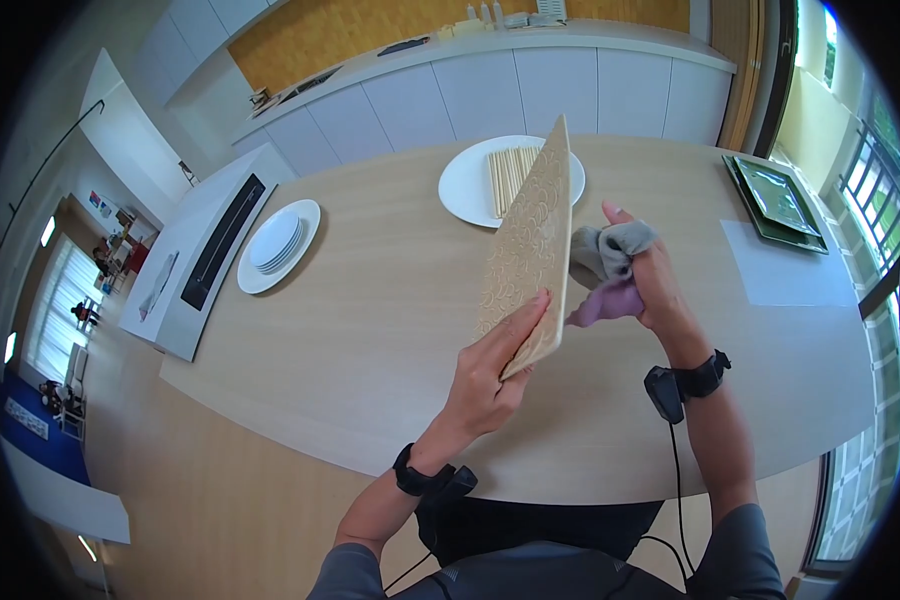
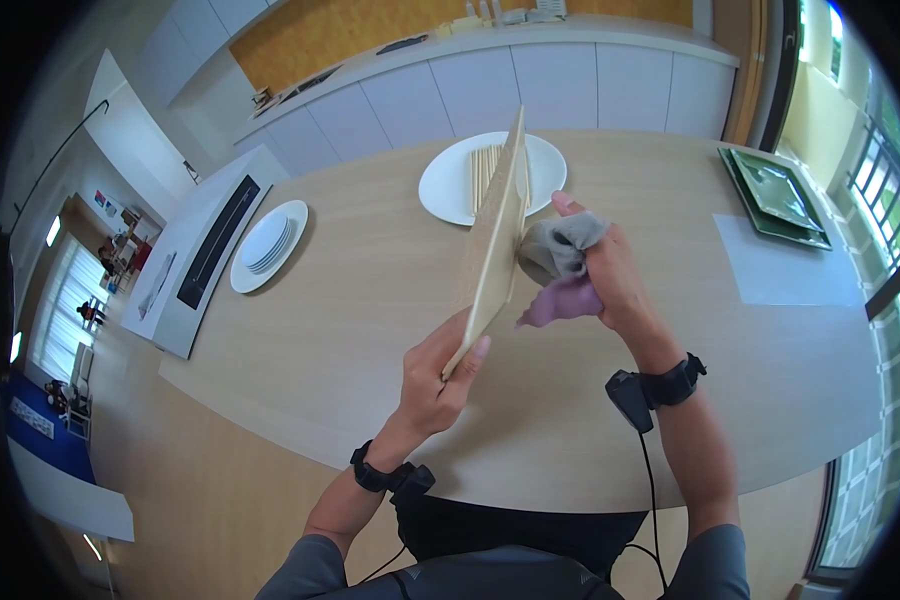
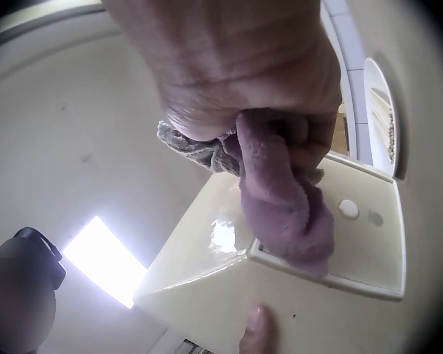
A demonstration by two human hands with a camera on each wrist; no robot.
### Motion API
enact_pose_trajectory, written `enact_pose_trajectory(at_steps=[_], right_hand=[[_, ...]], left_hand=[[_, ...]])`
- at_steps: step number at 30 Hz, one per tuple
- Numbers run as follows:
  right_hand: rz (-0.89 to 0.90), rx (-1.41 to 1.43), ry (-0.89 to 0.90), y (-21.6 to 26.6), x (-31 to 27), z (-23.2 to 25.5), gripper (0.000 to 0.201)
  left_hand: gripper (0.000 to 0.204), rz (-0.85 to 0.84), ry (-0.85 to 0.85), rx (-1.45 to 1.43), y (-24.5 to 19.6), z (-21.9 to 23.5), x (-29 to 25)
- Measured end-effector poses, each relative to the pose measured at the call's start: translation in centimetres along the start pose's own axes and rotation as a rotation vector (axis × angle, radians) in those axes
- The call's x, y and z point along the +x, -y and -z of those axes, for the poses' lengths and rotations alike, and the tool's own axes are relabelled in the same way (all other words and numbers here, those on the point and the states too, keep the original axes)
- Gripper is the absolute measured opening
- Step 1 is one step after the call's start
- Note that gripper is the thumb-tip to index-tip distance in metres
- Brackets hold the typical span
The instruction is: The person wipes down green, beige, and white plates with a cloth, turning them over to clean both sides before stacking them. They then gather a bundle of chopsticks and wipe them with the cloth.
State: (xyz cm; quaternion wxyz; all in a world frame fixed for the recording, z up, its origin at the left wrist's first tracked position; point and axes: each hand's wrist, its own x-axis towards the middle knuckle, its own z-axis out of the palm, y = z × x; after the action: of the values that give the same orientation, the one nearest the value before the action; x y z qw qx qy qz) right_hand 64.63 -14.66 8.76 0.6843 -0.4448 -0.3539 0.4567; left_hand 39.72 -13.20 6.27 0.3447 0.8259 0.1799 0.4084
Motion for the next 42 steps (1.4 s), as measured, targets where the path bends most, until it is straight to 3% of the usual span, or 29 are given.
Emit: enact_pose_trajectory(at_steps=[2, 5, 11, 13, 16, 22, 29, 42], right_hand=[[-0.084, -0.083, 0.084, 0.1, 0.2, 0.6, 0.041], [-0.087, -0.164, -0.013, -0.4, 0.5, 0.0, 0.047], [-0.024, -0.119, 0.000, 1.6, 0.6, 1.2, 0.055], [-0.140, -0.240, 0.024, 2.8, 0.4, 1.5, 0.053], [-0.030, -0.327, 0.058, 2.9, 0.3, 2.4, 0.040], [-0.074, -0.434, 0.038, 3.1, 1.2, 4.5, 0.025], [-0.123, -0.452, 0.030, 2.1, 2.6, 7.1, 0.033], [-0.152, -0.424, 0.127, 1.7, 3.1, 9.9, 0.024]], left_hand=[[0.050, -0.112, -0.015, 0.070, -0.1, -0.6, 0.2], [0.066, -0.096, 0.081, 0.068, 0.2, -0.9, 0.2], [0.067, -0.067, 0.108, 0.148, 0.0, -2.8, 0.2], [0.067, -0.058, 0.147, 0.143, -0.1, -3.5, 0.4], [0.067, -0.064, 0.152, 0.146, 0.0, -4.2, 0.4], [0.069, -0.066, 0.195, 0.194, 0.3, -5.7, 0.5], [0.065, -0.029, 0.208, 0.250, 0.7, -7.4, 0.6], [0.058, 0.007, 0.203, 0.264, 1.4, -9.2, 0.5]])
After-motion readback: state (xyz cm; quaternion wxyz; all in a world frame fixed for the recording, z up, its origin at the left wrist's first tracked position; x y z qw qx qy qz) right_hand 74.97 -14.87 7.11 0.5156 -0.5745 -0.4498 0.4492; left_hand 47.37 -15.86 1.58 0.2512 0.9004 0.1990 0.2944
